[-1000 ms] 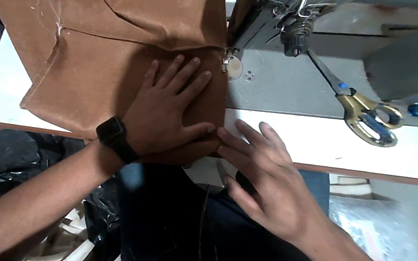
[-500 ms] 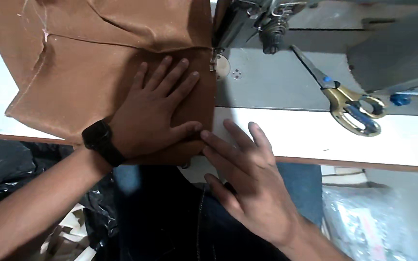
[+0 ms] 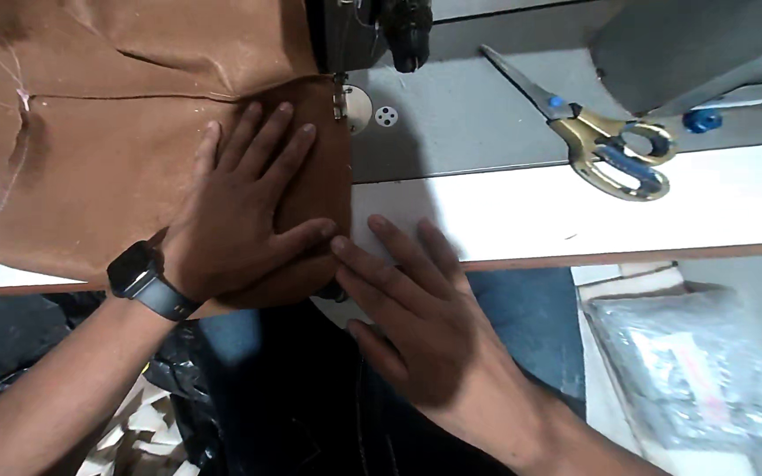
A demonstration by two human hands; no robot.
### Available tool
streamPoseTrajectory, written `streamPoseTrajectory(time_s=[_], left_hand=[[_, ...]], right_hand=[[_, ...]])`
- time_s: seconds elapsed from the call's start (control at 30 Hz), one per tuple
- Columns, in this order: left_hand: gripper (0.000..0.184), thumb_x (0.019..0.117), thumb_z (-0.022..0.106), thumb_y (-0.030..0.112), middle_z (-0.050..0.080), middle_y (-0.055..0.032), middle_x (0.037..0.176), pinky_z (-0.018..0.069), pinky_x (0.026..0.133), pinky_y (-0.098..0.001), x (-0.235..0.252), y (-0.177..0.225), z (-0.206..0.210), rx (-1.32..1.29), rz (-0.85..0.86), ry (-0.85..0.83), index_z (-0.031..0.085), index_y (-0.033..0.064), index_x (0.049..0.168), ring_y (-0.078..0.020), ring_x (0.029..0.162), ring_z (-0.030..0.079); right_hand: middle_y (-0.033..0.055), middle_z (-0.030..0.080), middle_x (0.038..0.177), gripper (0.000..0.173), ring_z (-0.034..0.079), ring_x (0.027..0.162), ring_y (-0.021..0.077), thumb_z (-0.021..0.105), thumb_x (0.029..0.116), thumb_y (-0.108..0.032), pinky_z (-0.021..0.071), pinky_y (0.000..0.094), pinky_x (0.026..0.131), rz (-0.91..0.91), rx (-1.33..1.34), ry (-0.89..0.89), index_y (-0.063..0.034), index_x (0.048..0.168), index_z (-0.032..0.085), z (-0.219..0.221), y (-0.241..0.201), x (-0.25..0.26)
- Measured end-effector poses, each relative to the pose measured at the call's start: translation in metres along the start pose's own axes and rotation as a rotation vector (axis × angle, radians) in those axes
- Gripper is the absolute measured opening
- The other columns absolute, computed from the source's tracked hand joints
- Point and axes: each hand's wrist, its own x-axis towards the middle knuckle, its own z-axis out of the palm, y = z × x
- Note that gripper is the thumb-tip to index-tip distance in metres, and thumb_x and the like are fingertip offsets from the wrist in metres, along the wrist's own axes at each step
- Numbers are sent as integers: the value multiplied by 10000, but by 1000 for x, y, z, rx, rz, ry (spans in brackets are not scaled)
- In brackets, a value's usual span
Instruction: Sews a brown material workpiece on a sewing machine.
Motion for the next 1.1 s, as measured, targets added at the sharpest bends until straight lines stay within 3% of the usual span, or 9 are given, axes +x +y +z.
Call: streamPoseTrajectory(time_s=[0.3, 0.5, 0.7, 1.1], left_hand=[[1115, 757, 413, 956, 142, -10, 1736, 44, 1249, -691, 2, -3, 3, -29, -26, 39, 244, 311, 1650, -306, 1600, 76], [1138, 734, 379, 989, 130, -32, 1738, 44, 1243, -703, 1, -4, 2, -4, -49, 32, 232, 331, 1651, -321, 1598, 86], [1285, 695, 372, 1014, 107, -41, 1741, 23, 1236, -716, 2, -3, 2, -14, -82, 20, 162, 204, 1670, -310, 1601, 69], [1292, 684, 380, 1018, 102, -32, 1742, 9, 1238, -710, 1, -1, 1, -42, -100, 10, 160, 213, 1670, -303, 1602, 56]], right_hand=[[-57, 467, 1590, 415, 275, 1552, 252, 620, 995, -327, 184, 642, 1268, -31, 28, -12, -208, 1390, 663, -1, 7, -5], [-81, 488, 1571, 397, 279, 1550, 264, 592, 989, -348, 194, 651, 1257, -27, -31, -42, -215, 1351, 689, 1, 8, -4], [-74, 488, 1572, 434, 291, 1545, 272, 598, 982, -378, 184, 661, 1260, -23, -43, -45, -235, 1387, 660, 3, 11, -7], [-40, 512, 1555, 438, 320, 1531, 298, 603, 983, -381, 212, 675, 1248, -34, -17, -57, -231, 1391, 656, -1, 12, -6]])
